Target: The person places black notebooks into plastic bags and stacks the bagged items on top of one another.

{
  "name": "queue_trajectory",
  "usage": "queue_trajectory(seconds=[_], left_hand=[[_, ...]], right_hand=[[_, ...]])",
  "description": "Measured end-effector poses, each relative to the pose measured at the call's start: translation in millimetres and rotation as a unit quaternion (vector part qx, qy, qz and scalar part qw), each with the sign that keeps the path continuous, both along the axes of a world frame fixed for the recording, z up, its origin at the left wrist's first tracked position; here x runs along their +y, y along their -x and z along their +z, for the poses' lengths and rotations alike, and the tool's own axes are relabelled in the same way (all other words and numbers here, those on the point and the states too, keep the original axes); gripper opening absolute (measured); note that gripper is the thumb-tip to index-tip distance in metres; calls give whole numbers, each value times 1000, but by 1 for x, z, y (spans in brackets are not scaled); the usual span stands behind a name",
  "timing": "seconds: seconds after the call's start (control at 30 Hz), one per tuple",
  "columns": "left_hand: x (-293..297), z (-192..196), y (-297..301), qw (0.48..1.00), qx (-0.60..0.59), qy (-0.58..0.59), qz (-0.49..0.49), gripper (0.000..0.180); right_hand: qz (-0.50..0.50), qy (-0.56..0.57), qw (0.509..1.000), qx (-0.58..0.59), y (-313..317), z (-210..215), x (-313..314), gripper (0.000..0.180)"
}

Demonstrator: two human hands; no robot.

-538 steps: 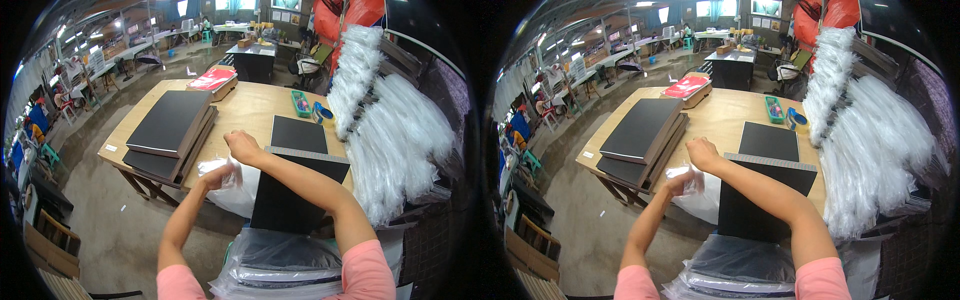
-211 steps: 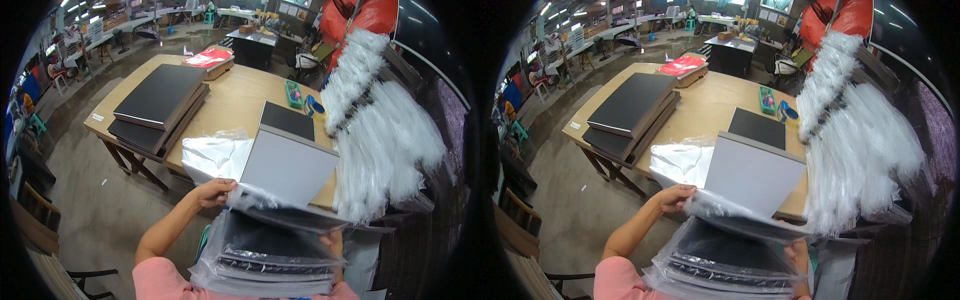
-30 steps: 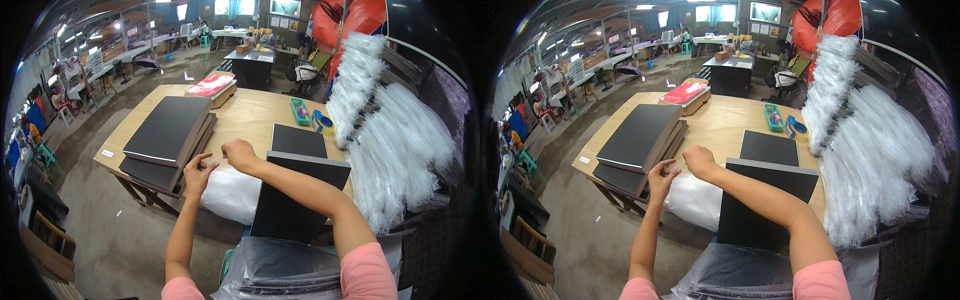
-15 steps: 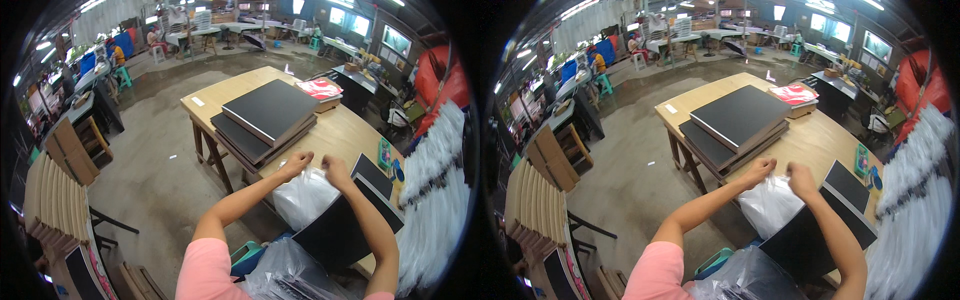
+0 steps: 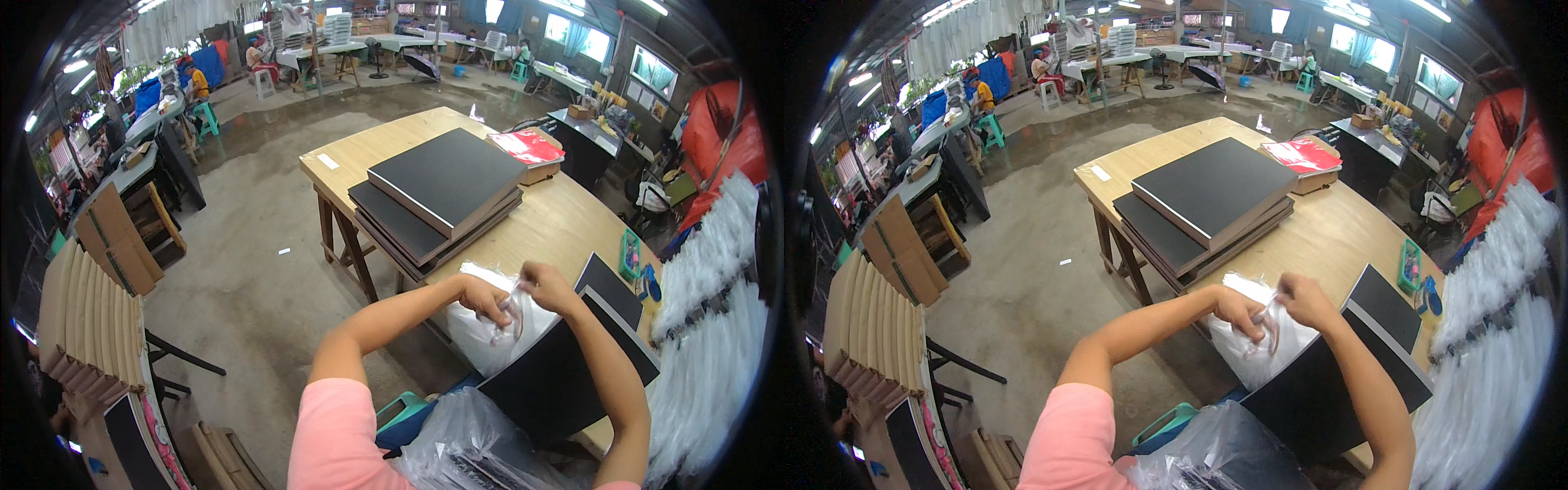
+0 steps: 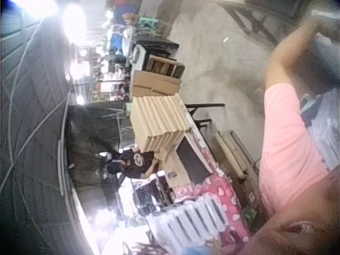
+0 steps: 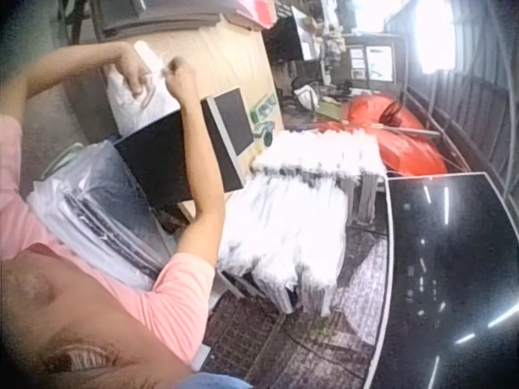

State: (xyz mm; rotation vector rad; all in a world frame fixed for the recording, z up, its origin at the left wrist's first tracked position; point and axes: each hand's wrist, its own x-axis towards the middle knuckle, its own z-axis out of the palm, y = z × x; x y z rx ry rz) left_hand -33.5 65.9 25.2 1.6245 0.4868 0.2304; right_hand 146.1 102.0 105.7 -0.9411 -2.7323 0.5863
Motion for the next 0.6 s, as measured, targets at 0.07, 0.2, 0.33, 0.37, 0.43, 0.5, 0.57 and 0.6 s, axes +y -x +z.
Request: queue_trajectory(seconds=[0.07, 0.2, 0.33, 0.37, 0.43, 0.5, 0.57, 0.6], left_hand=[[-22, 19, 3, 995, -51, -12, -79, 37], [-68, 64, 11, 985, -121, -106, -66, 48], [-101, 76, 9, 720, -616, 280, -154, 47], [-104, 65, 2, 865, -474, 111, -119, 46], [-103, 44, -22, 967, -211, -130, -64, 43], [-120, 67, -44, 971, -141, -170, -91, 39], [-126, 87, -50, 919, -347, 13, -185, 39], [-122, 93, -50, 808, -509, 173, -240, 44]], right_hand=[[120, 265, 952, -100, 5, 4, -10, 36], [271, 420, 837, -224, -35, 47, -61, 33], [500, 392, 768, -82, -66, 61, -83, 25], [552, 273, 787, -37, -74, 78, -82, 30], [493, 239, 837, 7, -105, 86, -82, 29], [379, 287, 880, 23, -146, 74, -87, 28], [268, 334, 902, 59, -188, 58, -104, 26], [214, 350, 908, 87, -209, 53, -116, 26]])
